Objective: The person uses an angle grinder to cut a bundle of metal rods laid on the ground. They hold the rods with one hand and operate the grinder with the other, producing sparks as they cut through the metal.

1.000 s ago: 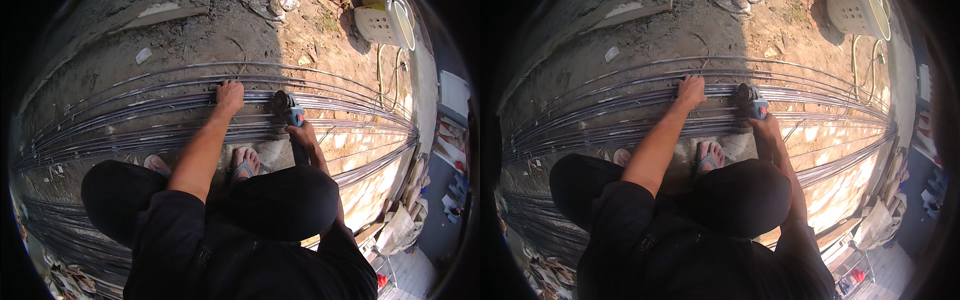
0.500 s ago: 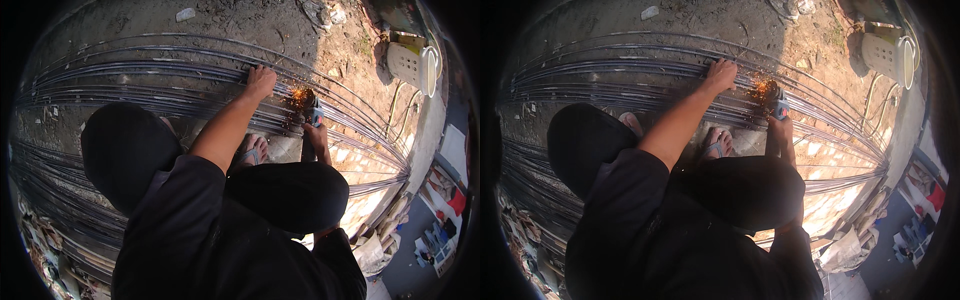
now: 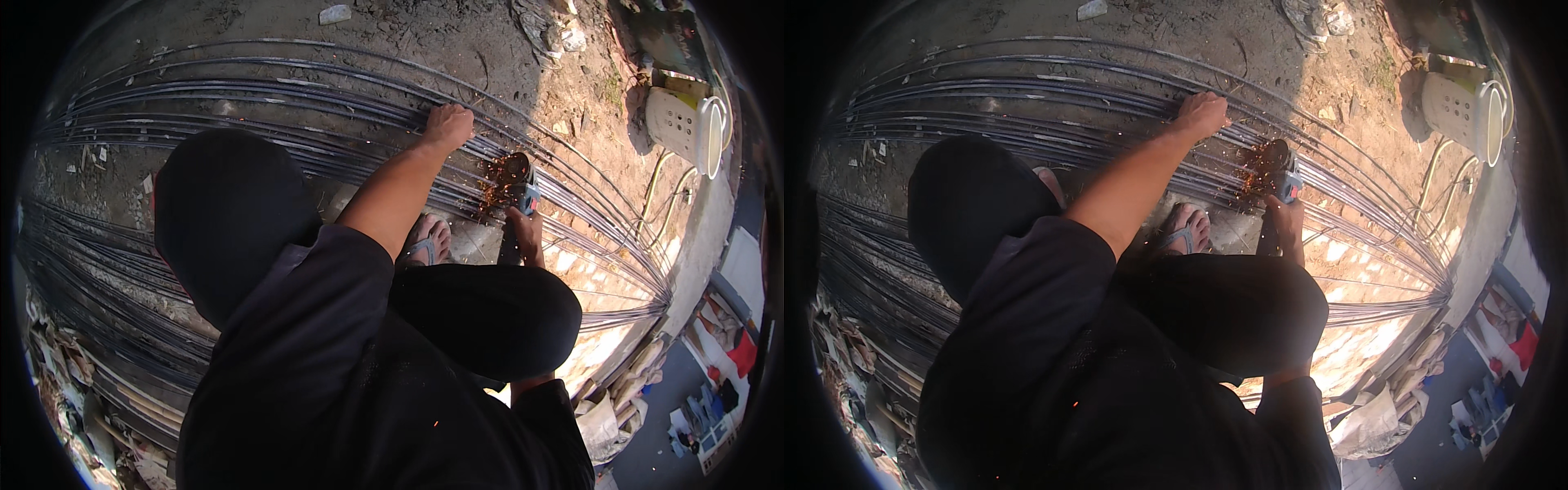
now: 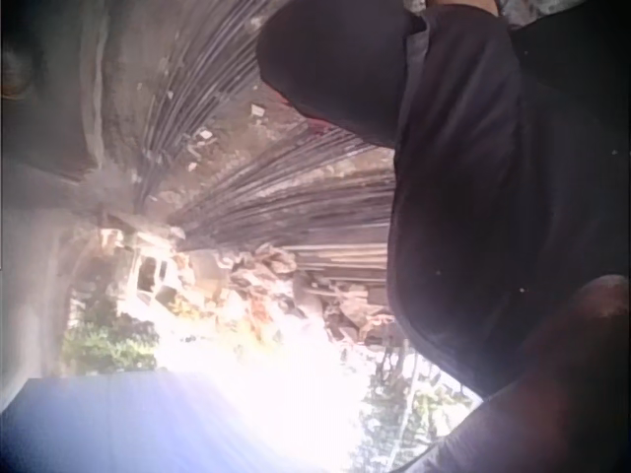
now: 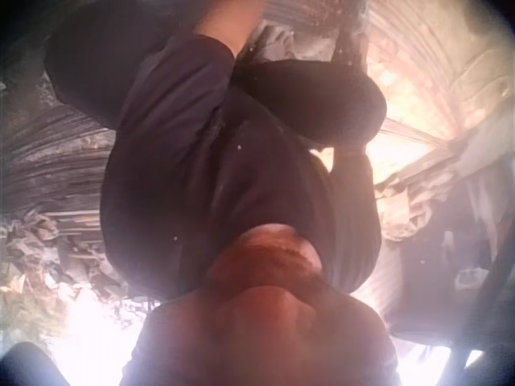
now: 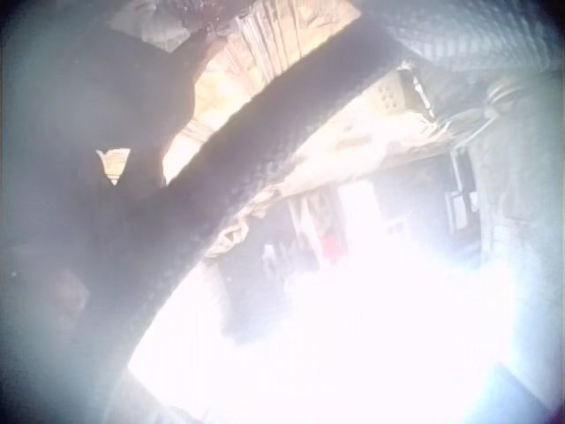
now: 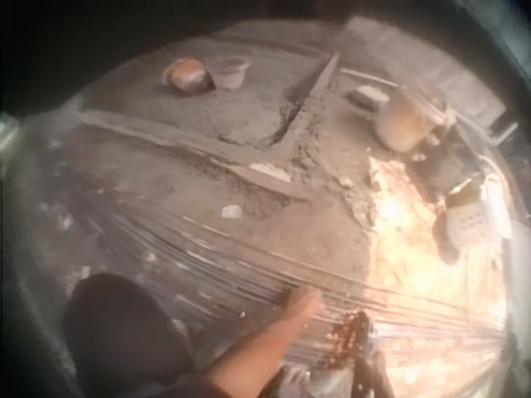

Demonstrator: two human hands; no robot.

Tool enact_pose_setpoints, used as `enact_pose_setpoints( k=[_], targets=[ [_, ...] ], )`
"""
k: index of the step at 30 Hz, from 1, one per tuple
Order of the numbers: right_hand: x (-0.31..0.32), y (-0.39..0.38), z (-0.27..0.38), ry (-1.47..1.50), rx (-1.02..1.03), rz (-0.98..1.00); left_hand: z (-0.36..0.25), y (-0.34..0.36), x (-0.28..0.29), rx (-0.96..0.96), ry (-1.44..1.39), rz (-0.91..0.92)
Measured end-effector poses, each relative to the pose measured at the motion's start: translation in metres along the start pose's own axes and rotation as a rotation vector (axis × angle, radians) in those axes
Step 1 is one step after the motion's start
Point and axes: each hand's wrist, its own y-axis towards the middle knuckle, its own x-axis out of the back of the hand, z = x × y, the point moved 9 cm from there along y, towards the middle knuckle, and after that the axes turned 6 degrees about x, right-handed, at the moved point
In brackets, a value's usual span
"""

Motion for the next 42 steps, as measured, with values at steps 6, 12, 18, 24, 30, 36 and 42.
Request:
enact_pose_setpoints(
  k=[6, 12, 18, 24, 30, 36, 42],
  targets=[
    [-0.005, -0.008, 0.009, 0.047, 0.076, 0.057, 0.002, 0.004, -0.007, 0.038, 0.038, 0.07],
    [0.0, -0.007, 0.012, 0.029, 0.096, 0.093, 0.001, 0.005, -0.007, 0.025, -0.004, -0.01],
    [0.003, 0.005, 0.007, 0.103, 0.048, 0.023, 0.006, 0.014, -0.013, 0.087, 0.003, -0.034],
    [0.004, 0.022, 0.012, 0.128, 0.048, 0.039, 0.005, 0.018, -0.017, 0.105, 0.009, -0.065],
    [0.017, 0.006, 0.008, 0.08, 0.093, 0.063, 0.004, 0.01, -0.008, 0.146, 0.014, -0.114],
    [0.023, 0.036, -0.022, 0.072, 0.179, 0.08, 0.001, 0.02, -0.029, 0.122, -0.036, -0.091],
    [0.01, 0.026, -0.009, 0.03, 0.023, 0.055, 0.001, 0.027, -0.034, 0.143, -0.008, -0.164]
  ],
)
